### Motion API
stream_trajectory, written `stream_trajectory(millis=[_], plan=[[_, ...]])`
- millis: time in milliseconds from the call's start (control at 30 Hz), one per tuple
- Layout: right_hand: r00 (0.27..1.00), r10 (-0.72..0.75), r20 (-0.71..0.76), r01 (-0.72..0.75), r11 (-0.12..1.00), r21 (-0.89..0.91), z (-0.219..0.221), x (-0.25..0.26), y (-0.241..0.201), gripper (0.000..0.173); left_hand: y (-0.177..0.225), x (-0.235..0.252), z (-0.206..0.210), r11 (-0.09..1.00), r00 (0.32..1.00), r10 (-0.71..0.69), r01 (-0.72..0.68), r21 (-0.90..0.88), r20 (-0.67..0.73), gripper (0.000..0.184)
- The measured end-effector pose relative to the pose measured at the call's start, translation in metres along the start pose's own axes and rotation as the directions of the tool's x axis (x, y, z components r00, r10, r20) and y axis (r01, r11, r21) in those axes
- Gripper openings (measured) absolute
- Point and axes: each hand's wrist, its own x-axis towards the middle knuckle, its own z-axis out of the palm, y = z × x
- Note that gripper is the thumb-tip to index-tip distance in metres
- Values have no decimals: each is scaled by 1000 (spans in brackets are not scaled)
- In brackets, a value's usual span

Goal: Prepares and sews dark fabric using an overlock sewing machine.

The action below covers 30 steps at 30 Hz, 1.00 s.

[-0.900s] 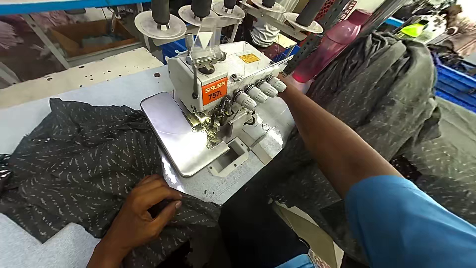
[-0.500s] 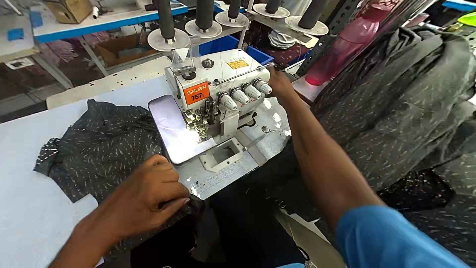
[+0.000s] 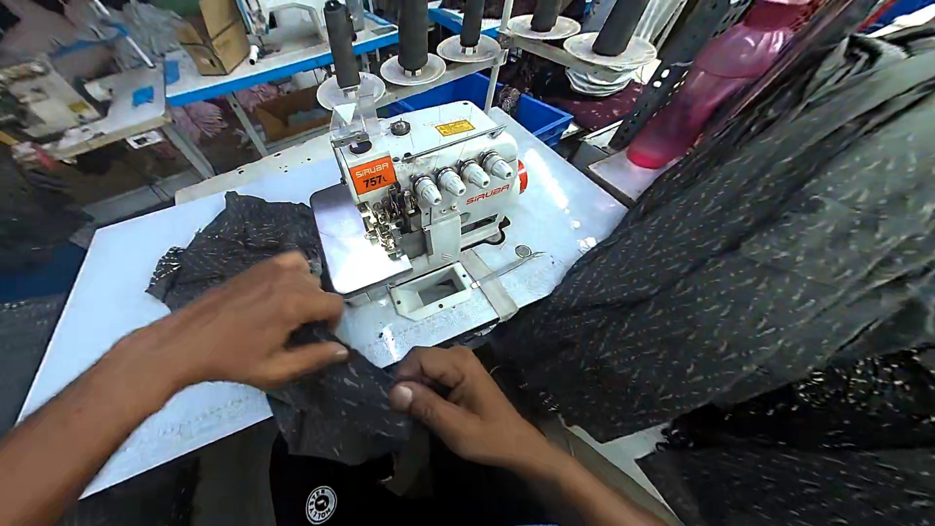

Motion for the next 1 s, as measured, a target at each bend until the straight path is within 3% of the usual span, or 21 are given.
stream_trajectory(millis=[100,200,333,533,600,667,733,800,867,1000], plan=[[994,79,80,-83,995,51,-4,-5,-2,25,-29,-30,-4,987,996,-47,35,154,79,37],[992,94,88,-96,995,26,-4,-12,-6,20,-36,-43,-21,976,994,-108,102,194,20,31],[993,120,2,-120,988,-95,-15,-23,-4,24,-37,-49,-38,975,987,-150,156,160,-49,30],[990,120,-74,-131,976,-173,-17,-37,-5,24,-42,-61,-11,975,975,-213,216,59,-57,39],[989,124,-82,-137,976,-172,-15,-43,-3,27,-29,-42,-20,968,965,-250,251,-10,80,32],[994,106,-25,-107,991,-79,-19,-45,-6,29,-2,-18,-42,920,889,-362,389,-48,282,18],[995,103,4,-104,993,51,-25,-49,-9,25,-8,-18,-40,908,862,-384,417,-33,332,17],[987,155,-31,-152,985,79,-34,-57,-14,20,-45,-43,-16,958,947,-274,283,-38,167,29],[973,216,-80,-213,976,47,-37,-64,-10,15,-65,-62,-3,975,976,-217,218,-29,23,36],[951,258,-173,-270,961,-52,-48,-67,-1,17,-65,-59,-17,955,961,-274,276,-107,34,24]])
